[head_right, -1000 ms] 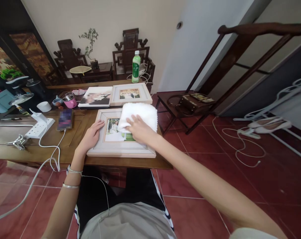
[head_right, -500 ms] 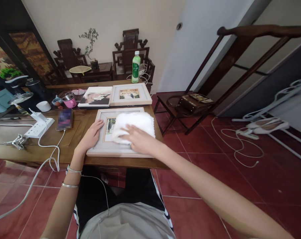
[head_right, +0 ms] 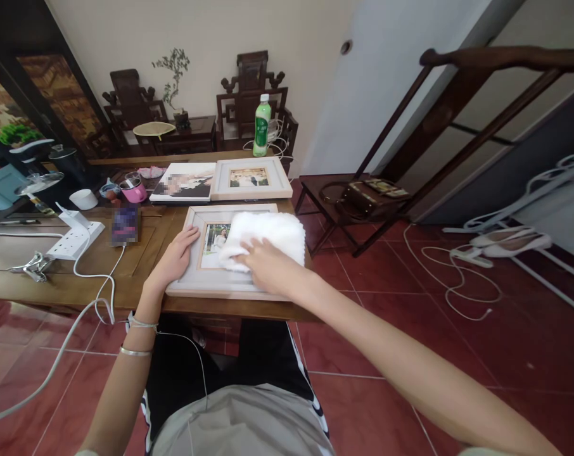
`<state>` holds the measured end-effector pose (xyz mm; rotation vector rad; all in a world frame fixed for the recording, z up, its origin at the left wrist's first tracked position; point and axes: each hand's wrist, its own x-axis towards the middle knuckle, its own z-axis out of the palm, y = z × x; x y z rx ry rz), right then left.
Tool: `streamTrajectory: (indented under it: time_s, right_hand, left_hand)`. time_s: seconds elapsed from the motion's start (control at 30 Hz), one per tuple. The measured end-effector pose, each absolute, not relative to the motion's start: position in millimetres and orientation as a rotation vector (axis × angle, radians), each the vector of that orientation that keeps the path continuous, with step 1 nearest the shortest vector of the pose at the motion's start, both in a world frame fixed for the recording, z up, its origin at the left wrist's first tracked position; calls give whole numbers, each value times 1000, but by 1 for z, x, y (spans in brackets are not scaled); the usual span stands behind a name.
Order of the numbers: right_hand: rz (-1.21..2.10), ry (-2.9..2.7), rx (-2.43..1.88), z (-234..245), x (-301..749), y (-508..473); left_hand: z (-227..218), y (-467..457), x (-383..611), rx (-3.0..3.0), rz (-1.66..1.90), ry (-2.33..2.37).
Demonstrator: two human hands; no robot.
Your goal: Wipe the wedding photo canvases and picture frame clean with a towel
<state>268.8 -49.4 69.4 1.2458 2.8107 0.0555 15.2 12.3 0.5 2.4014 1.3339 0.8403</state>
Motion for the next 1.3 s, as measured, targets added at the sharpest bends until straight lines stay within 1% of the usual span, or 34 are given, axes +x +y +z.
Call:
streamTrajectory:
  time_s: [0.13, 0.23, 0.33, 0.47, 0.57, 0.63, 0.77, 0.9, 1.03, 1.17, 1.3]
  right_hand:
    - [-163, 2882, 1154, 94, 272, -97]
    - [-253, 2882, 1196, 96, 271, -104]
    - [-184, 2859, 1278, 79, 271, -79]
    - [48, 2820, 1478, 55, 272, -20]
    - [174, 2737, 1625, 47, 267, 13]
    - [206, 2699, 1638, 46, 262, 19]
    - [145, 2703, 1497, 55, 259, -8]
    - [-45, 2752, 1248, 80, 263, -64]
    - [-180, 2840, 1128, 93, 259, -98]
    - [-175, 2910, 1149, 75, 249, -78]
    - [-29, 2925, 1314, 53, 247, -20]
  left_hand:
    - [-2, 14, 15, 2404, 841, 1332]
    - [-4, 15, 14, 2411, 846, 1317]
    - [-3, 16, 13, 2422, 829, 1306]
    - [-2, 16, 11, 2417, 819, 1277]
    - [-1, 15, 12, 2414, 826, 1277]
    - [-1, 15, 12, 2406, 826, 1290]
    - [-1, 14, 14, 2387, 838, 1312]
    - [-2, 14, 14, 2387, 857, 1316]
    - [-3, 14, 14, 2403, 864, 1326]
    - [-2, 14, 14, 2414, 842, 1321]
    - [-1, 15, 13, 2418, 808, 1312]
